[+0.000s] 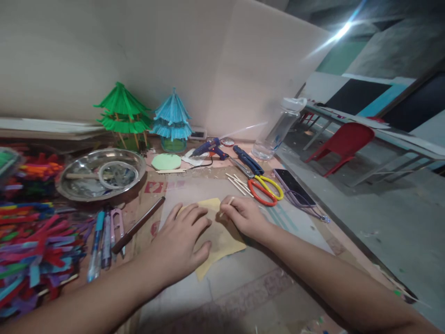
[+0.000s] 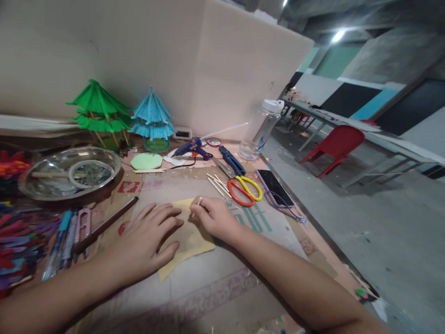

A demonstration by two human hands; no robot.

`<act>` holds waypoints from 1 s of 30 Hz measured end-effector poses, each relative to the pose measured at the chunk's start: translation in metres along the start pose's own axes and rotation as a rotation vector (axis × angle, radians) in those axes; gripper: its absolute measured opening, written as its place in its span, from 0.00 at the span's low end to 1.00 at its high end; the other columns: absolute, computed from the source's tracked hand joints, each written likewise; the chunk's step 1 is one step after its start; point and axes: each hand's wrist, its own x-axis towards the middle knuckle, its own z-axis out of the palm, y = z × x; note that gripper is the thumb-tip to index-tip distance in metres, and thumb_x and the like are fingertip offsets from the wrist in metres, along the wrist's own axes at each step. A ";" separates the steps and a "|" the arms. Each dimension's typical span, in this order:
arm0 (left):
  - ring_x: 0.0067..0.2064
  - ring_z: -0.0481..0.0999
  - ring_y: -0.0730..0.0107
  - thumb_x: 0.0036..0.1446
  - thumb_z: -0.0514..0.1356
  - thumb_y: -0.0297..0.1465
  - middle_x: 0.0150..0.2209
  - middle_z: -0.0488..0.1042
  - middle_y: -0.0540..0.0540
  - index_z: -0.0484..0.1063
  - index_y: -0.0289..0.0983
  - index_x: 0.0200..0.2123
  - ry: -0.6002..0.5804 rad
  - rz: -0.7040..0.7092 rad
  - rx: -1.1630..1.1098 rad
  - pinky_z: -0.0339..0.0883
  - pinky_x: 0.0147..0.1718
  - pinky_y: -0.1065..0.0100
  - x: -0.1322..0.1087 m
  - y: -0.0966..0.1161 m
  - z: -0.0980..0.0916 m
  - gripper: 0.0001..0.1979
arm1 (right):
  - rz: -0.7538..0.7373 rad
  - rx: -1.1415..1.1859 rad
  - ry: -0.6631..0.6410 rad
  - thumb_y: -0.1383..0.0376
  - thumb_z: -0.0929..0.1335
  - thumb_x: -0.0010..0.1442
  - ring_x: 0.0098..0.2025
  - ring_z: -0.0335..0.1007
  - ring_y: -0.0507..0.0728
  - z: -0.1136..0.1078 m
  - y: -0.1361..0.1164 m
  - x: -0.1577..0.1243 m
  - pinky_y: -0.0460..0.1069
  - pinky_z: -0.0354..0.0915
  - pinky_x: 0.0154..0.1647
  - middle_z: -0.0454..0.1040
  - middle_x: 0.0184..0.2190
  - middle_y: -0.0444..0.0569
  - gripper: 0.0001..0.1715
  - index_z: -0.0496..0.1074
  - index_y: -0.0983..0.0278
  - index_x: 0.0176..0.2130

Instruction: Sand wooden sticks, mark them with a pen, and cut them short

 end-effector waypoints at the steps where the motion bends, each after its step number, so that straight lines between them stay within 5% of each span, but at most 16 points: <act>1: 0.55 0.69 0.52 0.56 0.59 0.31 0.51 0.73 0.39 0.70 0.37 0.43 0.026 -0.002 -0.046 0.57 0.58 0.44 0.001 -0.001 -0.001 0.11 | 0.084 0.177 0.026 0.51 0.64 0.64 0.26 0.70 0.52 -0.001 -0.003 0.000 0.47 0.64 0.30 0.73 0.22 0.45 0.21 0.66 0.62 0.28; 5: 0.45 0.73 0.61 0.62 0.56 0.32 0.41 0.76 0.45 0.69 0.40 0.41 0.182 0.022 -0.272 0.66 0.48 0.56 0.003 -0.004 -0.010 0.05 | 0.357 0.868 -0.042 0.48 0.74 0.52 0.19 0.68 0.49 0.004 -0.015 -0.002 0.43 0.62 0.21 0.76 0.21 0.43 0.23 0.65 0.62 0.31; 8: 0.43 0.73 0.64 0.63 0.57 0.32 0.39 0.76 0.47 0.69 0.41 0.39 0.292 0.052 -0.359 0.67 0.44 0.61 0.002 -0.002 -0.015 0.02 | 0.429 1.079 -0.098 0.53 0.79 0.46 0.18 0.69 0.48 0.014 -0.019 -0.007 0.42 0.63 0.19 0.79 0.23 0.44 0.24 0.66 0.63 0.29; 17: 0.38 0.73 0.69 0.63 0.59 0.34 0.33 0.74 0.50 0.70 0.41 0.33 0.413 0.137 -0.430 0.66 0.45 0.64 -0.003 0.005 -0.017 0.06 | 0.547 0.997 -0.174 0.57 0.79 0.45 0.22 0.74 0.49 0.034 -0.035 -0.026 0.43 0.70 0.26 0.78 0.21 0.43 0.21 0.70 0.65 0.28; 25: 0.39 0.72 0.66 0.61 0.60 0.42 0.32 0.73 0.49 0.72 0.41 0.29 0.317 -0.066 -0.557 0.66 0.40 0.64 -0.001 0.005 -0.017 0.13 | 0.498 1.001 -0.219 0.53 0.76 0.52 0.27 0.77 0.51 0.036 -0.040 -0.027 0.47 0.72 0.32 0.79 0.23 0.45 0.20 0.69 0.64 0.31; 30: 0.37 0.73 0.67 0.60 0.61 0.38 0.32 0.72 0.49 0.72 0.41 0.28 0.322 -0.136 -0.639 0.67 0.38 0.66 -0.001 0.006 -0.015 0.10 | 0.454 0.991 -0.227 0.50 0.74 0.54 0.25 0.76 0.52 0.037 -0.036 -0.027 0.48 0.71 0.31 0.78 0.22 0.46 0.21 0.68 0.64 0.32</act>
